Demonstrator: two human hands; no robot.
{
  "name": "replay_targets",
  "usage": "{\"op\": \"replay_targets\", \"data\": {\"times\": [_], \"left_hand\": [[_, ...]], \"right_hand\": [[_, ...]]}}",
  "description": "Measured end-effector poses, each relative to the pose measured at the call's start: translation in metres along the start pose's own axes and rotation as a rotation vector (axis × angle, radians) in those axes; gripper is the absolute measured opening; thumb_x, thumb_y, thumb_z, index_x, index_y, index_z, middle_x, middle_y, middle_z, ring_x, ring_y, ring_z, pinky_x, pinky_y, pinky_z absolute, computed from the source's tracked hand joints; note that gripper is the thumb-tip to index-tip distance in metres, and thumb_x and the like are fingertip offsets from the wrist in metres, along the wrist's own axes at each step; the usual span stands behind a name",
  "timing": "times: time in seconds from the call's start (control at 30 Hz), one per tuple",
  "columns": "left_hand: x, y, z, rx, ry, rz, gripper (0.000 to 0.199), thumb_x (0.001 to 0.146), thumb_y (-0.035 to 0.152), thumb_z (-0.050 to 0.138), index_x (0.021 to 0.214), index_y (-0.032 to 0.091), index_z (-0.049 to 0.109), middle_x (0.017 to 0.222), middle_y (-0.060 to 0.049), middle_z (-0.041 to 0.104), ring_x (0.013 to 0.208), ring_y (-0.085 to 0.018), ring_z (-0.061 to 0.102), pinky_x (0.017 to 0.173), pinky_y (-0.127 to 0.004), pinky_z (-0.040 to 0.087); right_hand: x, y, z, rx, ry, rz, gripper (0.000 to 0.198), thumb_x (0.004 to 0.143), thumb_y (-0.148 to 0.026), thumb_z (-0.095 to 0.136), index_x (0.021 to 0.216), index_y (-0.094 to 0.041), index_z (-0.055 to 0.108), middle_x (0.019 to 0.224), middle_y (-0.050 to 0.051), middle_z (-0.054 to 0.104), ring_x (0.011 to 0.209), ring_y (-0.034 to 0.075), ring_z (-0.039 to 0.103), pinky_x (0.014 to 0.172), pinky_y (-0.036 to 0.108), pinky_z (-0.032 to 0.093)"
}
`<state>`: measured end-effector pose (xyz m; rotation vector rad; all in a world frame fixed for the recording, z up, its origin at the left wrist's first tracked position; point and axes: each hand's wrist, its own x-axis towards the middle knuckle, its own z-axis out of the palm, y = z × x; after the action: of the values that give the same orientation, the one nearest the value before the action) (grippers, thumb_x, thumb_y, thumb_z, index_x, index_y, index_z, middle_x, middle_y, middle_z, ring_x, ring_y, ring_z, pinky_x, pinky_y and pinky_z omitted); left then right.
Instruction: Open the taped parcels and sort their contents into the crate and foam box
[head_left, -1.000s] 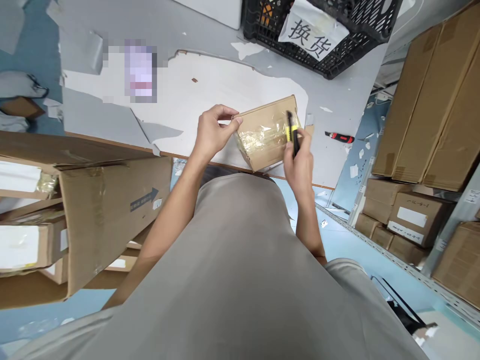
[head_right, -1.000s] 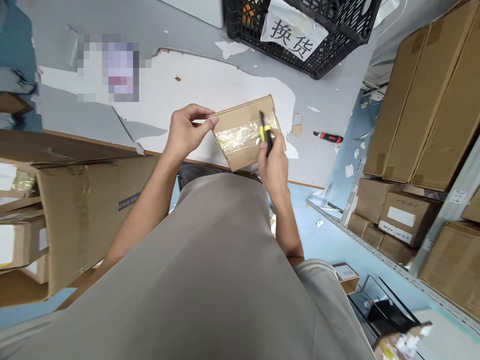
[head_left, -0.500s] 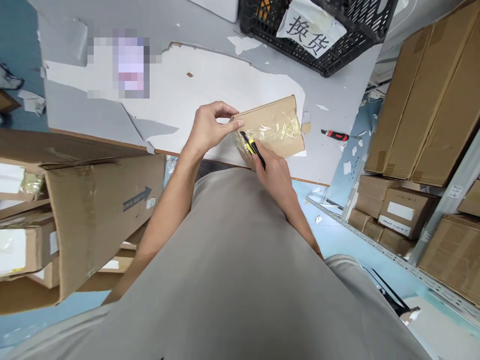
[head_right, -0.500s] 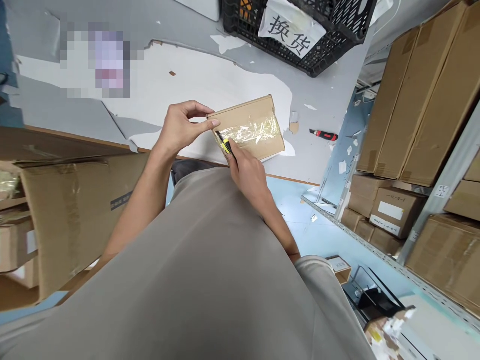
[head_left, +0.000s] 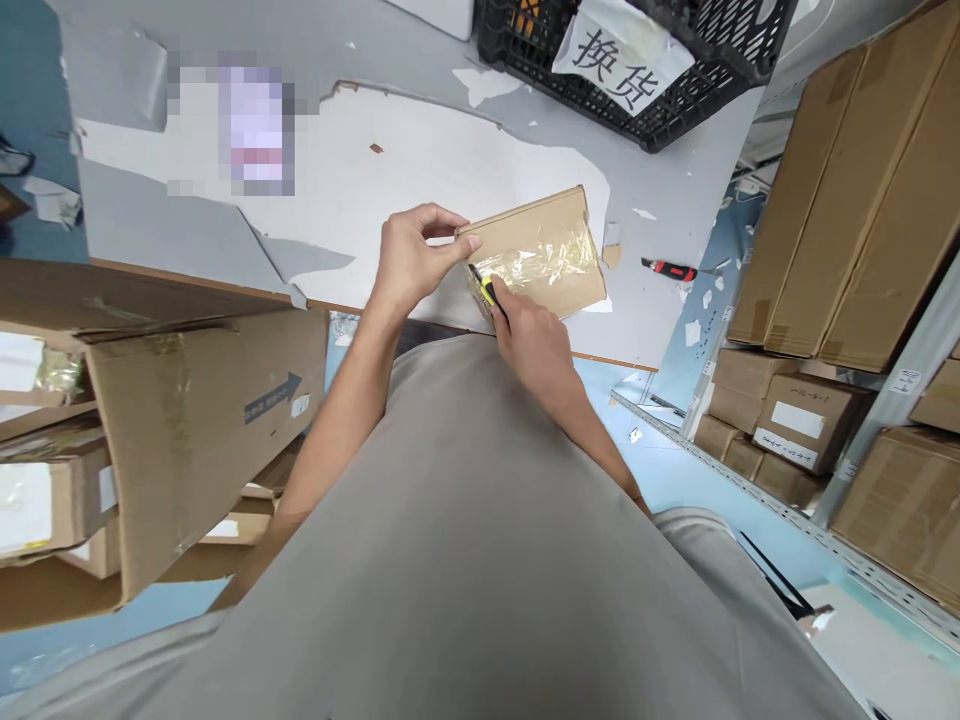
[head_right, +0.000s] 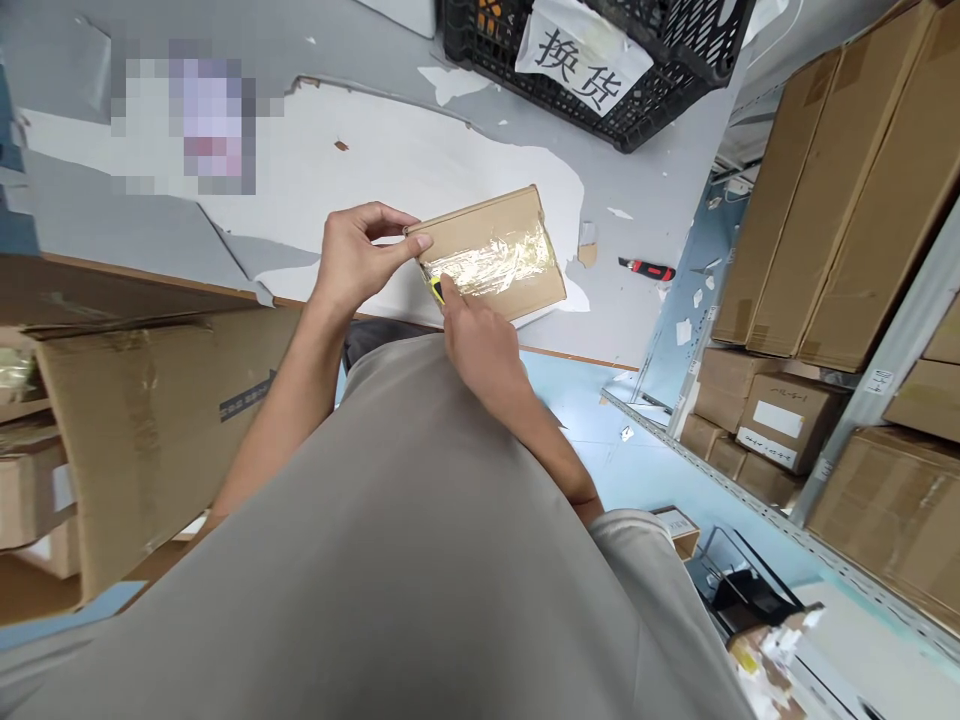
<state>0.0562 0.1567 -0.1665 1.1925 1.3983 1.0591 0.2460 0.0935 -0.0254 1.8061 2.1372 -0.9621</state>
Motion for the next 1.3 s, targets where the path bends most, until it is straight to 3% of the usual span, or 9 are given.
{"op": "replay_targets", "data": {"times": [0.2, 0.4, 0.6, 0.87, 1.07, 1.17, 1.3], "left_hand": [[-0.007, -0.002, 0.006, -0.006, 0.019, -0.021, 0.031, 0.087, 0.039, 0.094, 0.107, 0.02, 0.08, 0.116, -0.008, 0.085, 0.114, -0.028, 0.082, 0.107, -0.047, 0.074], [-0.01, -0.001, 0.007, 0.016, 0.031, -0.012, 0.033, 0.091, 0.043, 0.093, 0.11, 0.021, 0.079, 0.117, -0.007, 0.083, 0.118, -0.027, 0.081, 0.108, -0.045, 0.073], [-0.01, 0.001, 0.005, 0.062, 0.019, 0.025, 0.039, 0.092, 0.054, 0.093, 0.109, 0.021, 0.08, 0.116, -0.009, 0.086, 0.113, -0.026, 0.082, 0.111, -0.043, 0.07], [-0.008, 0.006, 0.004, 0.104, 0.03, 0.016, 0.048, 0.091, 0.065, 0.095, 0.106, 0.022, 0.079, 0.113, -0.008, 0.086, 0.11, -0.024, 0.082, 0.11, -0.041, 0.069], [-0.012, 0.006, 0.005, 0.12, 0.065, 0.016, 0.055, 0.091, 0.073, 0.093, 0.107, 0.022, 0.082, 0.113, -0.008, 0.086, 0.108, -0.024, 0.083, 0.106, -0.04, 0.07], [-0.013, 0.007, 0.005, 0.147, 0.06, 0.014, 0.056, 0.092, 0.075, 0.092, 0.107, 0.022, 0.082, 0.114, -0.008, 0.086, 0.108, -0.025, 0.083, 0.107, -0.041, 0.07], [-0.011, 0.004, 0.003, 0.137, 0.047, 0.029, 0.054, 0.094, 0.074, 0.091, 0.108, 0.022, 0.081, 0.115, -0.009, 0.086, 0.11, -0.024, 0.083, 0.109, -0.041, 0.069]], "right_hand": [[-0.033, 0.004, -0.007, -0.149, -0.102, 0.082, 0.057, 0.123, -0.026, 0.042, 0.178, -0.025, 0.055, 0.122, 0.018, 0.088, 0.104, 0.038, 0.083, 0.093, 0.048, 0.062], [-0.054, 0.02, 0.001, -0.151, -0.118, 0.057, 0.062, 0.122, -0.029, 0.031, 0.181, -0.026, 0.052, 0.114, 0.019, 0.087, 0.098, 0.038, 0.084, 0.091, 0.05, 0.065], [-0.044, 0.008, 0.001, -0.047, 0.001, 0.017, 0.061, 0.124, -0.033, 0.034, 0.184, -0.029, 0.046, 0.126, 0.017, 0.088, 0.101, 0.037, 0.083, 0.095, 0.05, 0.066], [-0.008, -0.004, 0.0, -0.045, -0.048, 0.026, 0.059, 0.123, -0.021, 0.041, 0.181, -0.015, 0.049, 0.129, 0.02, 0.088, 0.112, 0.036, 0.081, 0.098, 0.046, 0.063], [-0.021, -0.002, 0.002, -0.094, -0.122, 0.066, 0.057, 0.123, -0.021, 0.038, 0.178, -0.023, 0.052, 0.123, 0.018, 0.088, 0.11, 0.035, 0.085, 0.093, 0.046, 0.066], [-0.029, -0.005, 0.003, -0.16, -0.219, 0.109, 0.058, 0.122, -0.018, 0.036, 0.178, -0.02, 0.049, 0.122, 0.019, 0.088, 0.11, 0.034, 0.086, 0.093, 0.044, 0.065], [-0.035, -0.01, -0.003, -0.182, -0.23, 0.093, 0.059, 0.123, -0.017, 0.031, 0.18, -0.02, 0.044, 0.129, 0.018, 0.087, 0.11, 0.032, 0.084, 0.094, 0.041, 0.062]]}}
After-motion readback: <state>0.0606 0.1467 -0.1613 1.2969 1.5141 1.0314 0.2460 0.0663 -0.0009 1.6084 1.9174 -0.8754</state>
